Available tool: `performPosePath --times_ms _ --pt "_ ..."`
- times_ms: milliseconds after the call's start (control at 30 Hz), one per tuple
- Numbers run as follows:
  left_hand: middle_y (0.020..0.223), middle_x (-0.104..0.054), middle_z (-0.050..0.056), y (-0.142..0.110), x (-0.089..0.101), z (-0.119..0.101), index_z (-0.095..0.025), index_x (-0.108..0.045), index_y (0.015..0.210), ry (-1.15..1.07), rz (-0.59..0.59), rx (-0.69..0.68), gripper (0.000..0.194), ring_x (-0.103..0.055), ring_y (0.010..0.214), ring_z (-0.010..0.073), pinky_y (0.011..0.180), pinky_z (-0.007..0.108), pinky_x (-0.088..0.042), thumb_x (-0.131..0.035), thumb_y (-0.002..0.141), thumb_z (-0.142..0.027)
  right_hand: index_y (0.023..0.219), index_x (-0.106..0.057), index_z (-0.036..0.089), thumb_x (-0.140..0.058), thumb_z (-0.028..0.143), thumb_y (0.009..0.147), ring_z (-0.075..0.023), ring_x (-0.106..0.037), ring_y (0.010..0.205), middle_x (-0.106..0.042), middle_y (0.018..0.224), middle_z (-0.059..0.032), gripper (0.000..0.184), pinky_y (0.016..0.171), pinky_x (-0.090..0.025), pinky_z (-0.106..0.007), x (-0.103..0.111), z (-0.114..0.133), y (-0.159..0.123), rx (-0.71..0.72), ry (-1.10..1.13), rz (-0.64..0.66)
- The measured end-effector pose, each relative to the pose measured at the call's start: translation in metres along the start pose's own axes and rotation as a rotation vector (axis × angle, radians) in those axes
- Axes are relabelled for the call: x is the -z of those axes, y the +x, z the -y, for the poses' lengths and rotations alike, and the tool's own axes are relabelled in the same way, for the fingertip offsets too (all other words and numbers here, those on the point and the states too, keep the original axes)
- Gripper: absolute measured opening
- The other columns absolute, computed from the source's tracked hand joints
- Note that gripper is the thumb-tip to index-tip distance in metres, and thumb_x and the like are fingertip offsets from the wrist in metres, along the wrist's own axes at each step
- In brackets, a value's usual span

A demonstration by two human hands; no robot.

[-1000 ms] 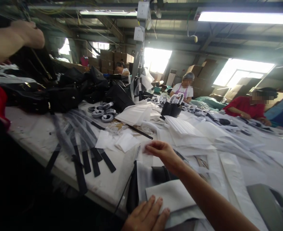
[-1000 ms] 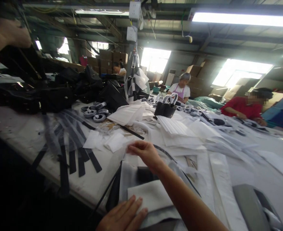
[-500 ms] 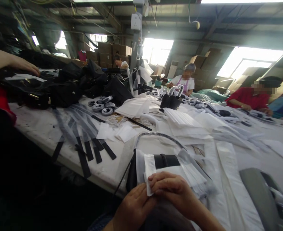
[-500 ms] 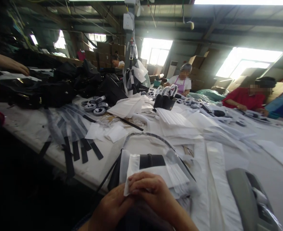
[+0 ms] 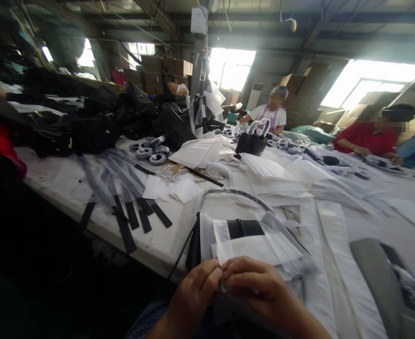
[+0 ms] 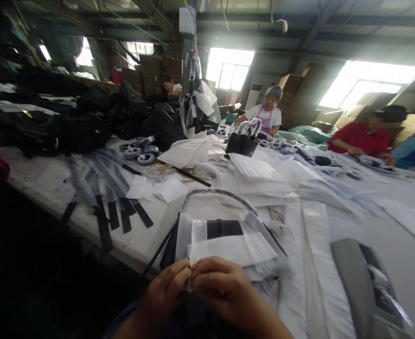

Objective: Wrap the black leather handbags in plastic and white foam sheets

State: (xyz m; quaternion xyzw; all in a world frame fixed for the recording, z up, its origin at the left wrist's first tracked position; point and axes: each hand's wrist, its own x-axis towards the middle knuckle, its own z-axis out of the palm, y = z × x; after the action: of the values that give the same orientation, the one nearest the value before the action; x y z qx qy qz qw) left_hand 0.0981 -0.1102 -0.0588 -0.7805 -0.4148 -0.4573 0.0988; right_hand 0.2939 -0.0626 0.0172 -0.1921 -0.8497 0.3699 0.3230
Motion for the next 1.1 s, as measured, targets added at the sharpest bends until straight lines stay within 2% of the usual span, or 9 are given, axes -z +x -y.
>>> performPosePath --times_ms 200,400,533,633,733,833,933,1033,1100 --pt "0.133 -0.060 0.013 -0.002 -0.001 0.000 -0.014 -0.052 0.135 0.017 0.055 0.020 0.036 -0.057 0.125 0.0173 0.098 0.025 -0.054 -0.038 0.103 -0.024 0.114 -0.067 0.023 -0.054 0.010 0.095 -0.0196 -0.064 0.110 -0.070 0.102 -0.0076 0.026 0.095 -0.053 -0.032 -0.007 -0.001 -0.008 0.121 -0.119 0.043" --pt "0.134 -0.061 0.012 0.000 -0.001 0.000 -0.013 -0.058 0.130 0.041 0.037 -0.016 0.033 -0.052 0.129 0.0208 0.100 0.031 -0.054 -0.044 0.100 -0.017 0.111 -0.067 0.020 -0.059 0.011 0.093 -0.0173 -0.068 0.101 -0.073 0.093 -0.0053 0.021 0.094 -0.054 -0.028 -0.016 -0.004 -0.014 0.249 -0.270 -0.014" --pt "0.131 -0.064 0.011 0.001 0.000 0.002 -0.009 -0.057 0.131 0.051 0.087 -0.080 0.035 -0.050 0.132 0.0220 0.101 0.033 -0.054 -0.038 0.102 -0.013 0.110 -0.065 0.017 -0.063 0.019 0.093 -0.0186 -0.071 0.096 -0.075 0.090 -0.0076 0.018 0.092 -0.056 -0.027 -0.015 0.005 -0.020 0.325 -0.330 -0.004" --pt "0.128 -0.066 0.010 0.003 0.002 0.003 -0.009 -0.057 0.130 0.066 0.106 -0.071 0.035 -0.055 0.127 0.0194 0.101 0.031 -0.054 -0.038 0.102 -0.013 0.106 -0.066 0.017 -0.057 0.030 0.096 -0.0195 -0.073 0.085 -0.074 0.081 -0.0085 0.018 0.081 -0.060 -0.027 -0.020 0.004 -0.039 0.256 -0.343 -0.056" --pt "0.126 -0.067 0.010 0.006 0.003 0.002 -0.010 -0.057 0.130 0.066 0.112 -0.052 0.034 -0.058 0.125 0.0178 0.102 0.029 -0.053 -0.038 0.102 -0.015 0.113 -0.066 0.021 -0.056 0.026 0.096 -0.0214 -0.074 0.082 -0.076 0.086 -0.0086 0.020 0.073 -0.062 -0.028 -0.035 -0.011 -0.073 0.118 -0.499 -0.210" --pt "0.125 -0.068 0.010 0.009 0.005 0.002 -0.010 -0.057 0.130 0.060 0.137 -0.048 0.035 -0.059 0.123 0.0172 0.101 0.029 -0.053 -0.037 0.102 -0.017 0.130 -0.061 0.021 -0.051 0.024 0.097 -0.0256 -0.072 0.097 -0.076 0.107 -0.0101 0.034 0.081 -0.061 -0.034 -0.055 -0.031 -0.105 0.088 -0.805 -0.229" --pt "0.125 -0.068 0.010 0.013 0.007 0.002 -0.011 -0.058 0.130 0.053 0.157 -0.050 0.036 -0.060 0.121 0.0177 0.099 0.030 -0.054 -0.035 0.103 -0.020 0.129 -0.063 0.020 -0.035 0.019 0.102 -0.0258 -0.068 0.109 -0.071 0.120 -0.0097 0.040 0.098 -0.052 -0.040 -0.070 -0.043 -0.114 0.102 -1.072 -0.192" --pt "0.125 -0.068 0.009 0.016 0.009 0.003 -0.012 -0.058 0.129 0.059 0.170 -0.062 0.036 -0.061 0.120 0.0177 0.097 0.030 -0.055 -0.035 0.103 -0.023 0.118 -0.069 0.022 -0.031 0.011 0.101 -0.0215 -0.069 0.105 -0.074 0.114 -0.0063 0.043 0.108 -0.042 -0.041 -0.076 -0.045 -0.102 0.115 -1.126 -0.295" --pt "0.125 -0.068 0.009 0.017 0.010 0.004 -0.013 -0.058 0.129 0.068 0.179 -0.076 0.036 -0.062 0.120 0.0178 0.096 0.030 -0.055 -0.036 0.103 -0.024 0.112 -0.071 0.021 -0.034 0.012 0.102 -0.0200 -0.071 0.101 -0.076 0.107 -0.0041 0.040 0.108 -0.042 -0.040 -0.076 -0.045 -0.091 0.177 -1.061 -0.331"
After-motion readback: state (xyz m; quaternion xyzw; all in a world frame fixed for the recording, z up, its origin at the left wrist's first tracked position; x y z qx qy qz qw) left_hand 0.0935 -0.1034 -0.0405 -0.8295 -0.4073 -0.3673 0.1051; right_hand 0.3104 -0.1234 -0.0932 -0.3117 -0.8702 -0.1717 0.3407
